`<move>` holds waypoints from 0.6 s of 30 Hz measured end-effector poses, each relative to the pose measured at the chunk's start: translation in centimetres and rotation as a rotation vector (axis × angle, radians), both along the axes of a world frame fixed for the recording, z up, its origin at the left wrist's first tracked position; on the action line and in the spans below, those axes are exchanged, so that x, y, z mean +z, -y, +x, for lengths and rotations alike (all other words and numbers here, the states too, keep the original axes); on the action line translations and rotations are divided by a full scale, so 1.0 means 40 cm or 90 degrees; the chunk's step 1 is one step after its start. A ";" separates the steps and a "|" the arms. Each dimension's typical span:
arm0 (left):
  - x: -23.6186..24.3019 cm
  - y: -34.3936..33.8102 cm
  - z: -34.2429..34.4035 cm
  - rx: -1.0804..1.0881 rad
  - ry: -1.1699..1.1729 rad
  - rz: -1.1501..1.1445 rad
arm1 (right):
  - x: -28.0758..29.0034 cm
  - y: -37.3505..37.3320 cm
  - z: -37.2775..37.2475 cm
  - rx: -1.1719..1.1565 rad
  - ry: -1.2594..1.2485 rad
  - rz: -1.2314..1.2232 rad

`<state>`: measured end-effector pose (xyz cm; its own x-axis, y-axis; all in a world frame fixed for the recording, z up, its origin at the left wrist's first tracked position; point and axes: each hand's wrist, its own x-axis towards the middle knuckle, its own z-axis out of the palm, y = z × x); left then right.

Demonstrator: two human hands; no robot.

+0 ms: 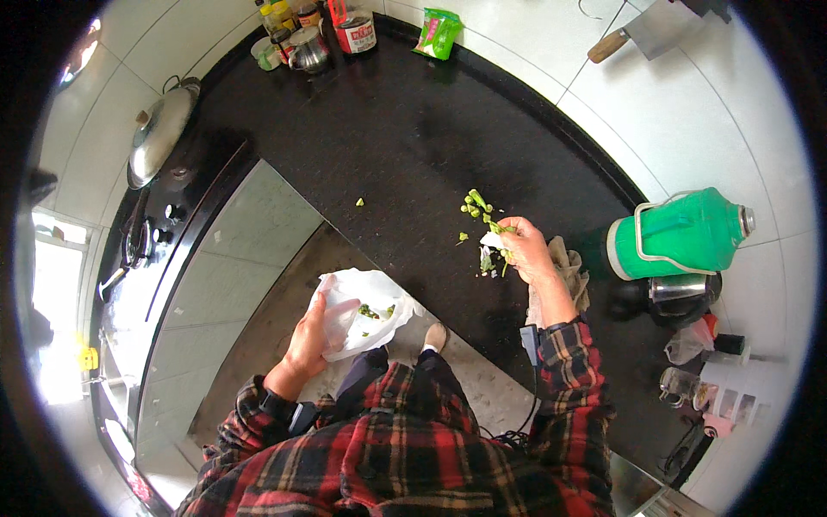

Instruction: The person plucks leaves from stems and places them in a colander, then washes hands and a cloth at the sink. The person wipes the countertop with the cloth, collects debris into a plastic bag, and continues wiping multiple areas of the kitchen counter.

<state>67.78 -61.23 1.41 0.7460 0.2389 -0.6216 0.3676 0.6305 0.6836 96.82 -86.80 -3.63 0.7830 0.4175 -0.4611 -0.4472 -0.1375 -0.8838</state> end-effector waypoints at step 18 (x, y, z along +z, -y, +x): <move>-0.042 0.040 -0.018 -0.030 0.074 0.028 | -0.071 -0.370 -0.346 0.655 -0.150 -0.116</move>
